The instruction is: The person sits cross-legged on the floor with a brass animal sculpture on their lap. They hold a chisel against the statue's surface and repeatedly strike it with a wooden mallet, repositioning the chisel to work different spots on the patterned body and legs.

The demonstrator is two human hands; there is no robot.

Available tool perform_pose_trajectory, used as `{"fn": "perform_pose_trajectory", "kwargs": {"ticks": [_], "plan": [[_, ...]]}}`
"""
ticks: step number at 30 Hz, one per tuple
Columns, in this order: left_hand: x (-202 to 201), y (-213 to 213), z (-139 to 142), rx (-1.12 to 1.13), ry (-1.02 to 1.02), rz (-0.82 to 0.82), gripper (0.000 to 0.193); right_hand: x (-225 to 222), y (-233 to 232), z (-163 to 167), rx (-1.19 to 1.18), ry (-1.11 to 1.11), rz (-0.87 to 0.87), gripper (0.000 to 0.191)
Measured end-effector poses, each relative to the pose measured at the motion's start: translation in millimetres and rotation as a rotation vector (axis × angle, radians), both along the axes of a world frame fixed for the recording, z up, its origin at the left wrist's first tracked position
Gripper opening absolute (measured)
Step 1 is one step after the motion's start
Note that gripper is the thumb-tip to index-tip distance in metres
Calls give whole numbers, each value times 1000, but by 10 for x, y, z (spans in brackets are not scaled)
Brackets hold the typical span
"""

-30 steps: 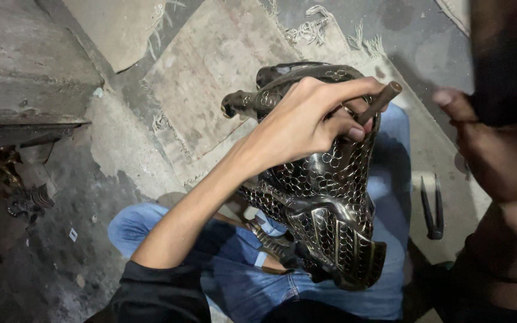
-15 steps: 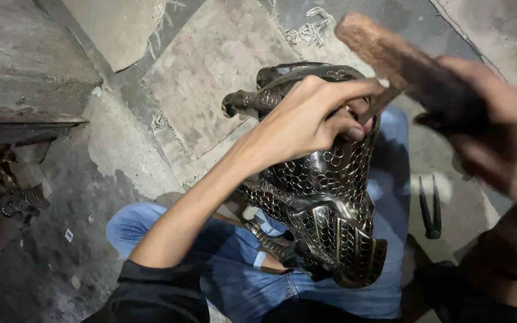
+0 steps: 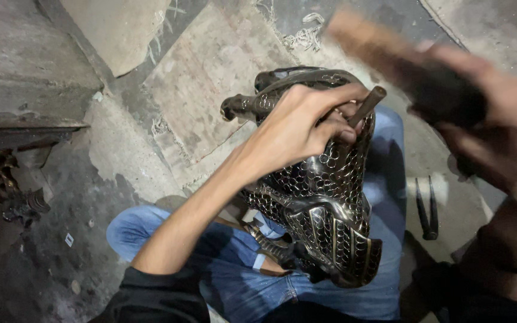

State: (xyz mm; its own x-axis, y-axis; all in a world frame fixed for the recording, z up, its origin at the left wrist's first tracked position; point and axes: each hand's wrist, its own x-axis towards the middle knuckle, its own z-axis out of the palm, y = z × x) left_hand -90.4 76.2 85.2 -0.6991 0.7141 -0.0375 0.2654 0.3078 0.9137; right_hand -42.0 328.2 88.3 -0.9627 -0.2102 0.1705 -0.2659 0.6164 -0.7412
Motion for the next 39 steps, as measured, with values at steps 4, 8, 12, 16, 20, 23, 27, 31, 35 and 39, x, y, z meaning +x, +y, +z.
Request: {"fn": "perform_pose_trajectory", "kwargs": {"ticks": [4, 8, 12, 16, 20, 23, 27, 31, 35, 39], "plan": [[41, -5, 19, -13, 49, 53, 42, -50, -10, 74, 237, -212, 10, 66], [41, 15, 58, -70, 67, 62, 41, -75, 65, 18, 140, 214, 19, 55], [52, 31, 82, -84, 105, 86, 44, -148, 93, -2, 285, -46, 50, 65], [92, 2, 101, -60, 24, 126, 35, -236, 63, -1, 271, 128, -8, 63], [138, -30, 112, -56, 13, 166, 36, -295, 43, -11, 671, -122, 98, 79], [158, -44, 97, 1, 0, 187, 38, -346, 38, -37, 510, 41, 131, 78], [177, -57, 59, 9, -18, 199, 38, -415, 28, -35, 321, 252, 197, 66], [223, -69, 56, 31, -62, 216, 42, -413, -57, 117, 766, -62, 218, 71], [270, -97, 95, 57, -93, 257, 40, -385, -278, 320, 1, 320, 91, 60], [280, -95, 91, 39, -30, 269, 40, -454, -260, 385, 586, -4, 192, 67]]}}
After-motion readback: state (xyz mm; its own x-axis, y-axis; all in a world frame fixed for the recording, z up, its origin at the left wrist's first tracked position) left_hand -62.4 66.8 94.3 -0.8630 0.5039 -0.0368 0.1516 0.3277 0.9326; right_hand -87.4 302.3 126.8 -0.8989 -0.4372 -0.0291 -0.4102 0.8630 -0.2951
